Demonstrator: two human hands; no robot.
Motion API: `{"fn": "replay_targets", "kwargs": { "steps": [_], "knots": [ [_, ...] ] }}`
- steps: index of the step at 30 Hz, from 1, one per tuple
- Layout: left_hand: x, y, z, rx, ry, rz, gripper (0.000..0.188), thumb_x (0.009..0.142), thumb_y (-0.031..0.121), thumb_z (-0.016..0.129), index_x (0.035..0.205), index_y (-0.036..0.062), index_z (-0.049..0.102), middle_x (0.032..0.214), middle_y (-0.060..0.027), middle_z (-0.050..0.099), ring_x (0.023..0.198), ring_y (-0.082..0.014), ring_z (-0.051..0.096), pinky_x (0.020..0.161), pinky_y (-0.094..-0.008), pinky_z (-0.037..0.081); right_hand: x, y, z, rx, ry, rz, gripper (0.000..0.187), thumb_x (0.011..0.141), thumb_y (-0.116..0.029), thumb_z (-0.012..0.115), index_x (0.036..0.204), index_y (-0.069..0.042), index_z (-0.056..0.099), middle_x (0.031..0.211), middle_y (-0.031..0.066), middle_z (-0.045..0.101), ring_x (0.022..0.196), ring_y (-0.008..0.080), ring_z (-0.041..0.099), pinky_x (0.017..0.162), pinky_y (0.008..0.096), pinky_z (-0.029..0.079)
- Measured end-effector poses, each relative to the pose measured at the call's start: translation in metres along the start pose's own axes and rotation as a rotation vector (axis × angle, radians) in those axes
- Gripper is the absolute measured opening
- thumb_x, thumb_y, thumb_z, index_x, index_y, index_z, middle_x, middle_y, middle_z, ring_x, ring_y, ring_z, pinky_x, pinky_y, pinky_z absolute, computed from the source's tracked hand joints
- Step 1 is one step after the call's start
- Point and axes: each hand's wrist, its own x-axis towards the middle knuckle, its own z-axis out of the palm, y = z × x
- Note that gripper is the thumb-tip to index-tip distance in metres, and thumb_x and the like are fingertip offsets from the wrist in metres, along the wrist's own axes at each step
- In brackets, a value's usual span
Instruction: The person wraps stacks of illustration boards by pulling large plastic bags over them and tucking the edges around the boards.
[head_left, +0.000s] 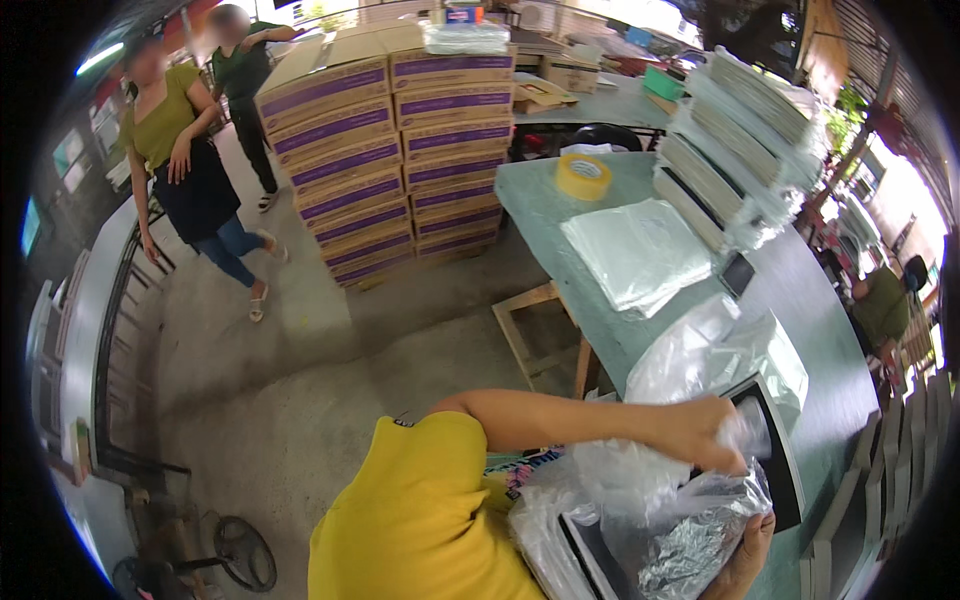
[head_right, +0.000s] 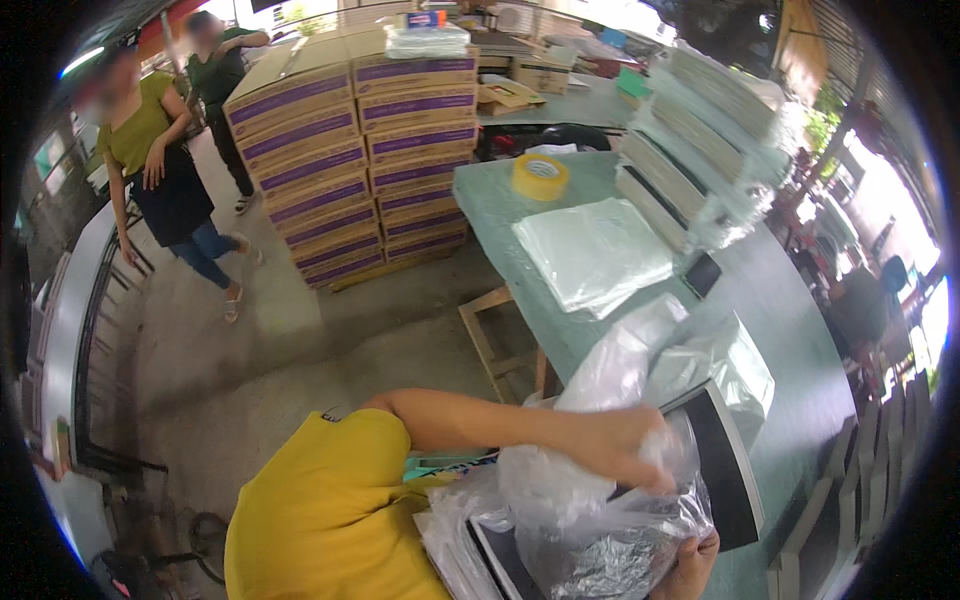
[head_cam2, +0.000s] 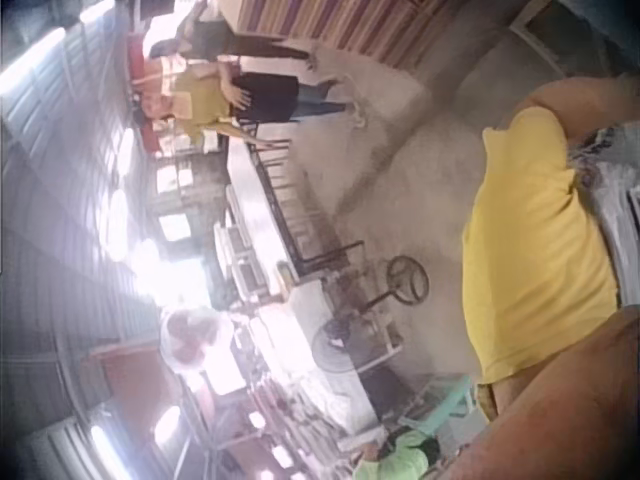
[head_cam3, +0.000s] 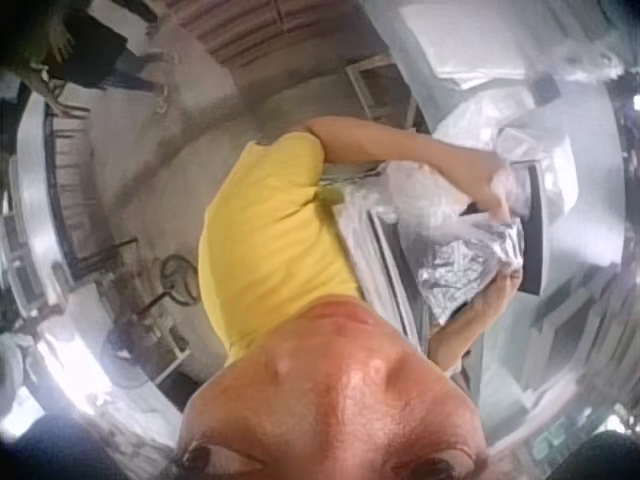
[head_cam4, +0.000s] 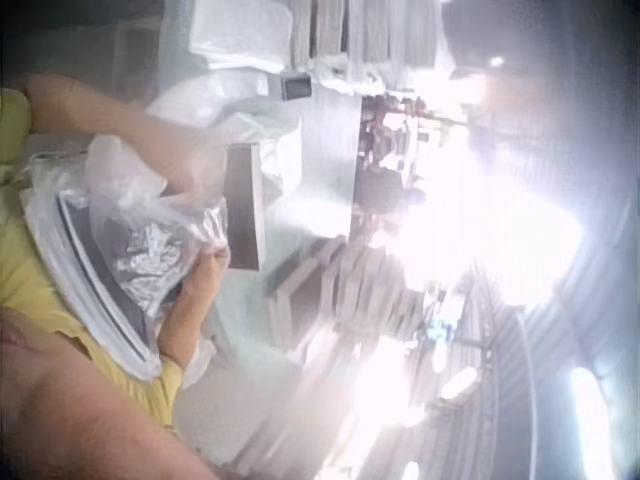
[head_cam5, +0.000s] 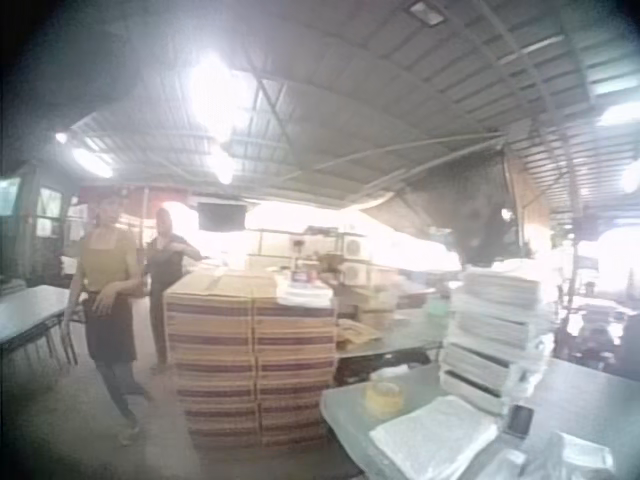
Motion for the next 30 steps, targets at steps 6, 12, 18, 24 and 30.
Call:
{"fn": "replay_targets", "kwargs": {
  "steps": [6, 12, 18, 24, 30],
  "knots": [
    [-0.005, 0.017, 0.053, -0.091, 0.141, 0.12, 0.032, 0.061, 0.028, 0.068, 0.074, -0.0004, 0.06, 0.065, -0.0175, 0.058, 0.061, -0.0226, 0.059, 0.057, -0.0325, 0.045, 0.021, 0.035, 0.003, -0.198, 0.141, -0.053, 0.04, 0.078, -0.038, 0.05, 0.092, 0.0, 0.052, 0.085, 0.0067, 0.056, 0.075, 0.0148, 0.054, 0.066, 0.0274, 0.045],
    [-0.008, -0.038, 0.032, 0.064, -0.038, -0.008, 0.022, 0.071, 0.017, 0.062, 0.087, 0.0029, 0.06, 0.075, -0.0104, 0.062, 0.072, -0.0135, 0.057, 0.066, -0.0291, 0.045, 0.015, 0.056, -0.017, -0.238, 0.333, -0.155, 0.05, 0.085, -0.048, 0.037, 0.083, -0.002, 0.057, 0.079, 0.0035, 0.056, 0.07, 0.0107, 0.051, 0.06, 0.0246, 0.043],
    [-0.049, -0.043, -0.048, 0.21, 0.34, -0.543, 0.013, 0.072, 0.015, 0.063, 0.078, 0.0036, 0.062, 0.065, -0.003, 0.059, 0.06, -0.0095, 0.055, 0.055, -0.023, 0.043, 0.0, 0.006, -0.008, 0.559, -0.117, -0.038, 0.041, 0.088, -0.034, 0.041, 0.057, -0.007, 0.044, 0.049, 0.0007, 0.039, 0.043, 0.0113, 0.037, 0.041, 0.0218, 0.031],
    [-0.001, -0.006, 0.002, 0.325, -0.183, -0.134, 0.023, 0.06, 0.004, 0.063, 0.082, 0.0012, 0.058, 0.078, -0.0109, 0.06, 0.072, -0.0211, 0.059, 0.065, -0.0291, 0.045, 0.005, -0.001, 0.003, -0.216, -0.025, -0.034, 0.027, 0.085, -0.024, 0.051, 0.083, 0.002, 0.059, 0.072, 0.0018, 0.058, 0.065, 0.0087, 0.051, 0.062, 0.0202, 0.04],
    [0.009, -0.001, 0.008, 0.207, -0.277, -0.05, 0.019, 0.061, 0.005, 0.068, 0.078, 0.0025, 0.06, 0.074, -0.008, 0.06, 0.066, -0.0197, 0.059, 0.06, -0.0276, 0.044, -0.005, -0.017, 0.001, 0.019, -0.121, 0.063, 0.016, 0.073, -0.015, 0.066, 0.071, -0.001, 0.058, 0.065, -0.0026, 0.055, 0.061, 0.0038, 0.047, 0.058, 0.0186, 0.038]
  ]
}}
